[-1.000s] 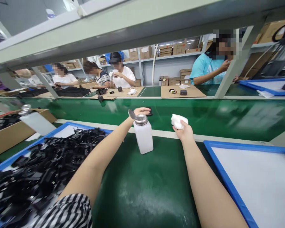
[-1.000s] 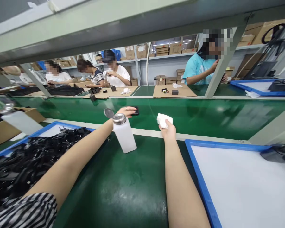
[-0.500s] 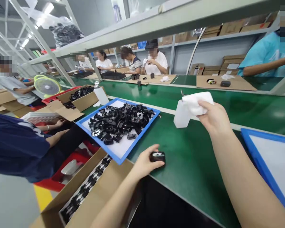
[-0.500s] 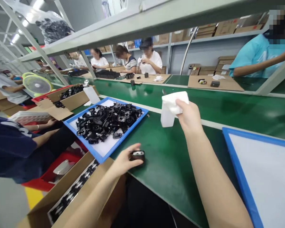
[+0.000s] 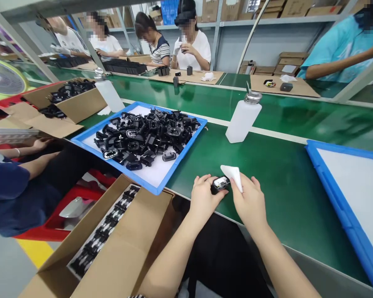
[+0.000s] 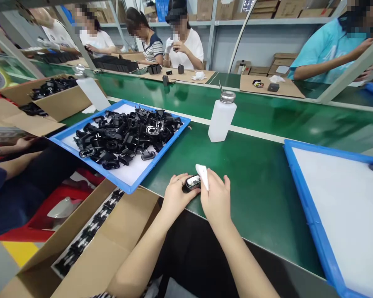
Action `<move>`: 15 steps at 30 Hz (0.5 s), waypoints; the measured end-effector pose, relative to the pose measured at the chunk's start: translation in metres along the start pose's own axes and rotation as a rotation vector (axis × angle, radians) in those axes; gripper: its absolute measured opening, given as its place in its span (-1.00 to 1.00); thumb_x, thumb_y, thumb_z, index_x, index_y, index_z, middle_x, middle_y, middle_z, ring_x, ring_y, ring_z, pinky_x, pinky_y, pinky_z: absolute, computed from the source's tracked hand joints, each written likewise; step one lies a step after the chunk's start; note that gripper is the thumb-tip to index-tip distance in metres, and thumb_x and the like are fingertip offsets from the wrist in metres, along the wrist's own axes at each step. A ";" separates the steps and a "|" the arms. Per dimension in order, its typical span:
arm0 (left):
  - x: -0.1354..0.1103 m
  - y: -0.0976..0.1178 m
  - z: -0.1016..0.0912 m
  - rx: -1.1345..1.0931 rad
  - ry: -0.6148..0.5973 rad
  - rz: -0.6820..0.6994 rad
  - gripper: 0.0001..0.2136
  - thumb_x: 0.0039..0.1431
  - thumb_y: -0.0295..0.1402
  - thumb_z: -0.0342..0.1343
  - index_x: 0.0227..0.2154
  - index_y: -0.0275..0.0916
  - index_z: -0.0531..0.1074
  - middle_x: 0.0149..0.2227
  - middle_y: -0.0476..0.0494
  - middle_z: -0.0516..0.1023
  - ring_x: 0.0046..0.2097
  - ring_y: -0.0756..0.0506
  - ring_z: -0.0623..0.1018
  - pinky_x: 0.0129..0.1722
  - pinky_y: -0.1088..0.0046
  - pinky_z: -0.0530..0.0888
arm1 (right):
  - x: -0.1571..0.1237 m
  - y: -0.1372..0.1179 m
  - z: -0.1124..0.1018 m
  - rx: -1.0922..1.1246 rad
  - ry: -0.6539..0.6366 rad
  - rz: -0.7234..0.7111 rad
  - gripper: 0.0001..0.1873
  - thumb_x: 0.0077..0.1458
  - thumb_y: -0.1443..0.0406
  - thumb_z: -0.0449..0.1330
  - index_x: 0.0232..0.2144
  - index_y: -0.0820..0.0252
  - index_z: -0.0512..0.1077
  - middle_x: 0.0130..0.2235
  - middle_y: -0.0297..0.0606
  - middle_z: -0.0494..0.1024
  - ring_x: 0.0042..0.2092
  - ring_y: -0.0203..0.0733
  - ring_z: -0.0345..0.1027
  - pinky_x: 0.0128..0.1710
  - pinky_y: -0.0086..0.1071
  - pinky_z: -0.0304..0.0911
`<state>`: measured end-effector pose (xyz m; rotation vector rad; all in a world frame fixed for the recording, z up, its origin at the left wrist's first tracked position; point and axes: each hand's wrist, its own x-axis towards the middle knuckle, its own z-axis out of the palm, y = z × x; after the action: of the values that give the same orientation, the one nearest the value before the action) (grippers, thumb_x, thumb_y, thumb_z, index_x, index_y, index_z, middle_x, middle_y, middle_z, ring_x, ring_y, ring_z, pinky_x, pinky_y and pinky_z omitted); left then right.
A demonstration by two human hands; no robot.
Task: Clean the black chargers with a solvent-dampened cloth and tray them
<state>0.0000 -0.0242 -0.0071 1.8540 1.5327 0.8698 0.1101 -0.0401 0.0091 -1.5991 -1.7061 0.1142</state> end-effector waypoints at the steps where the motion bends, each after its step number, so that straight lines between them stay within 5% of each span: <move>1: 0.000 0.000 0.000 -0.005 -0.004 0.003 -0.75 -0.17 -0.38 0.11 -0.32 -0.25 0.36 -0.26 -0.14 0.44 -0.06 -0.11 0.32 0.03 0.23 0.08 | -0.002 0.000 0.004 -0.020 -0.017 -0.046 -0.68 -0.01 0.37 -0.16 -0.25 0.17 0.31 -0.24 -0.16 0.41 -0.19 -0.05 0.25 -0.07 -0.02 -0.09; 8: -0.001 -0.005 0.000 -0.056 -0.036 0.031 -0.86 -0.02 -0.45 -0.07 -0.47 -0.22 0.40 -0.39 -0.08 0.48 -0.25 -0.08 0.43 -0.05 0.31 0.21 | -0.025 -0.019 0.020 0.006 -0.040 -0.229 -0.56 -0.07 0.51 -0.20 -0.15 0.23 0.26 -0.15 -0.08 0.36 -0.05 0.01 0.13 -0.07 0.20 -0.40; 12: 0.001 -0.005 -0.001 0.001 -0.032 0.035 -0.83 -0.10 -0.46 0.02 -0.37 -0.22 0.40 -0.29 -0.11 0.46 -0.12 -0.11 0.36 -0.06 0.32 0.23 | -0.033 -0.018 0.004 0.218 -0.124 -0.065 -0.58 -0.07 0.45 -0.14 -0.16 0.10 0.30 -0.09 -0.18 0.31 -0.05 -0.03 0.14 -0.02 0.13 -0.37; 15: 0.001 -0.004 -0.001 0.017 -0.009 0.009 -0.73 -0.17 -0.40 0.11 -0.30 -0.25 0.38 -0.21 -0.17 0.42 -0.07 -0.13 0.32 -0.06 0.31 0.24 | -0.029 -0.006 -0.015 0.397 -0.086 0.214 -0.71 -0.04 0.29 -0.03 -0.24 0.11 0.37 -0.18 -0.20 0.40 -0.15 0.00 0.24 -0.05 0.06 -0.12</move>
<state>-0.0027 -0.0224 -0.0097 1.8758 1.5321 0.8536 0.1111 -0.0729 0.0092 -1.4831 -1.4578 0.5978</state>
